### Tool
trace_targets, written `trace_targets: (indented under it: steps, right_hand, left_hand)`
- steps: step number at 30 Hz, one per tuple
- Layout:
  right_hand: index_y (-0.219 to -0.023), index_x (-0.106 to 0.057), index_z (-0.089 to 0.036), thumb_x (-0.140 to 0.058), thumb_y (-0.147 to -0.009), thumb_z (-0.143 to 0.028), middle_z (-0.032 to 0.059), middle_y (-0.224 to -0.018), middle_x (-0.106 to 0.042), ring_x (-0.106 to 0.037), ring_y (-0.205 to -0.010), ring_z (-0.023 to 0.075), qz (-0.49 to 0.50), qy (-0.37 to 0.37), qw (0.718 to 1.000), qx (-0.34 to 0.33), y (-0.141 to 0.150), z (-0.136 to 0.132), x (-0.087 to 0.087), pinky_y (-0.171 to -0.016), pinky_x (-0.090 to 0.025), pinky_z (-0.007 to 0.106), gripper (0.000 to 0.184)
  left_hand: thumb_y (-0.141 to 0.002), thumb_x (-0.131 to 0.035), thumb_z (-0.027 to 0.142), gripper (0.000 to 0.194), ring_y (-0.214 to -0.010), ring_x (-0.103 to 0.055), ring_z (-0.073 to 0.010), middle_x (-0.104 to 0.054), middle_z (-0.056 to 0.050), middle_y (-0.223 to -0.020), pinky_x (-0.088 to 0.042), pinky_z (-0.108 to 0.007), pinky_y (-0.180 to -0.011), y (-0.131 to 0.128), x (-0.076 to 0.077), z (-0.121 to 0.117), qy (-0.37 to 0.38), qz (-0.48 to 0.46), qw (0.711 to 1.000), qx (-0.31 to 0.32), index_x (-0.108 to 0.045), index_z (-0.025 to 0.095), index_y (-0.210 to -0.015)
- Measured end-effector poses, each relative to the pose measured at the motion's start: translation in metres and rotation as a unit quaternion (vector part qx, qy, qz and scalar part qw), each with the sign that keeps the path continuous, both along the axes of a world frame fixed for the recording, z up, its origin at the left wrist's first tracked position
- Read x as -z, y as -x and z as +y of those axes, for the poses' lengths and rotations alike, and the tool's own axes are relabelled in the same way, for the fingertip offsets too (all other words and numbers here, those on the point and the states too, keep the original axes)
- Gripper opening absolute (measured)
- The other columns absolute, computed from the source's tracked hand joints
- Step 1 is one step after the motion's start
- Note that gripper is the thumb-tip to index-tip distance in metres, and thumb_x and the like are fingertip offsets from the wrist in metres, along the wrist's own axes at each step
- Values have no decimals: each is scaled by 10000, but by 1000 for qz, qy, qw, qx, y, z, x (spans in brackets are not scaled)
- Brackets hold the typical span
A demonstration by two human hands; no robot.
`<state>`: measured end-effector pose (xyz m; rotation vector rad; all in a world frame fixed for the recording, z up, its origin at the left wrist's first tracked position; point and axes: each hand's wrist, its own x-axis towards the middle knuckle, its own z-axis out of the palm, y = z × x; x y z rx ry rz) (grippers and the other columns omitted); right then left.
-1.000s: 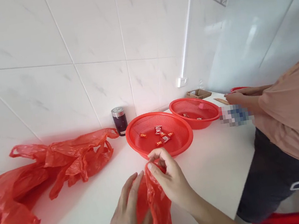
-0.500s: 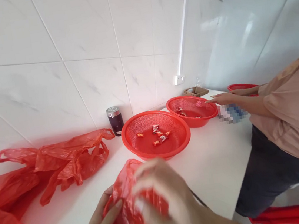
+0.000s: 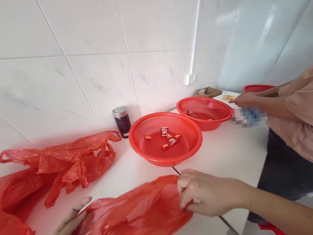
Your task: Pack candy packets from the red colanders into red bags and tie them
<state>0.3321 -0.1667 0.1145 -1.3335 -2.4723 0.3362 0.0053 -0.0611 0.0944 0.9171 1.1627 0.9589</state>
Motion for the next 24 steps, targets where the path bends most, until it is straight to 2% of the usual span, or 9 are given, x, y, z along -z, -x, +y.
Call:
trace_targets:
  steps: [2, 4, 7, 9, 13, 15, 18, 21, 24]
  right_hand:
    - [-875, -752, -224, -548, -814, -92, 40, -864, -662, -580, -817, 153, -9, 25, 999, 28, -1, 5, -2, -812, -421, 298, 251]
    - [-951, -733, -221, -477, -842, -57, 44, -920, -664, -561, -814, 152, 1, -1, 998, 59, 9, 8, -1, -805, -405, 311, 323]
    - [-1091, -680, -248, -449, -900, -132, 50, -963, -666, -553, -847, 177, -16, -21, 997, 78, 30, 13, 7, -803, -401, 335, 321]
    - [-1170, -643, -252, -580, -858, -290, 96, -1058, -645, -549, -969, 252, -96, 31, 990, 99, 41, 16, 16, -845, -407, 397, 321]
    - [-1404, -452, -249, -834, -538, -363, 230, -1338, -482, -454, -1184, 438, -302, 194, 928, 104, 46, 21, 38, -905, -374, 561, 952]
    - [-1478, -313, -291, -825, -531, -340, 236, -1424, -393, -445, -1213, 454, -324, 226, 914, 88, 44, 22, 45, -911, -372, 573, 1078]
    - [-1475, -304, -314, -753, -599, -286, 203, -1413, -428, -519, -1158, 421, -288, 231, 926, 79, 36, 24, 41, -908, -392, 537, 984]
    - [-1350, -504, -259, -661, -651, -177, 129, -1107, -658, -629, -964, 322, -246, 230, 940, 47, 24, 30, 23, -897, -411, 478, 722]
    - [-1168, -647, -262, -590, -700, -104, 32, -868, -700, -636, -809, 211, -149, 252, 956, -23, 13, 36, -1, -831, -445, 356, 497]
  left_hand:
    - [-686, -777, 282, 259, -862, -733, -205, -780, 82, -909, -629, -254, -691, -4, -4, -5, 58, -58, 996, 28, -729, 279, -940]
    - [-742, -739, 335, 241, -1010, -693, -258, -766, 27, -1043, -614, -305, -787, -8, -6, -9, 83, -87, 990, 70, -739, 231, -960]
    - [-731, -740, 403, 351, -1224, -561, -296, -683, -3, -1251, -564, -290, -893, -15, -8, -16, 51, -85, 989, 113, -733, 233, -1038]
    - [-744, -728, 409, 437, -1297, -488, -291, -595, 5, -1369, -538, -276, -931, -21, -8, -20, 22, -68, 988, 139, -682, 266, -1154]
    - [-789, -685, 441, 731, -1308, -473, -305, -446, -9, -1497, -482, -400, -1012, -33, 3, -25, -42, 38, 982, 183, -360, 375, -1440]
    - [-790, -685, 436, 808, -1349, -418, -307, -356, 2, -1548, -406, -458, -1070, -36, 12, -24, -74, 122, 972, 185, -255, 409, -1474]
    - [-805, -659, 434, 783, -1418, -292, -299, -262, 22, -1586, -292, -481, -1130, -35, 23, -20, -116, 186, 955, 198, -256, 404, -1476]
    - [-809, -639, 459, 715, -1420, -288, -305, -307, -7, -1570, -250, -496, -1140, -32, 26, -15, -127, 167, 955, 208, -346, 364, -1454]
    - [-794, -640, 491, 644, -1401, -330, -310, -410, -11, -1519, -269, -503, -1126, -31, 28, -12, -133, 155, 967, 150, -454, 358, -1396]
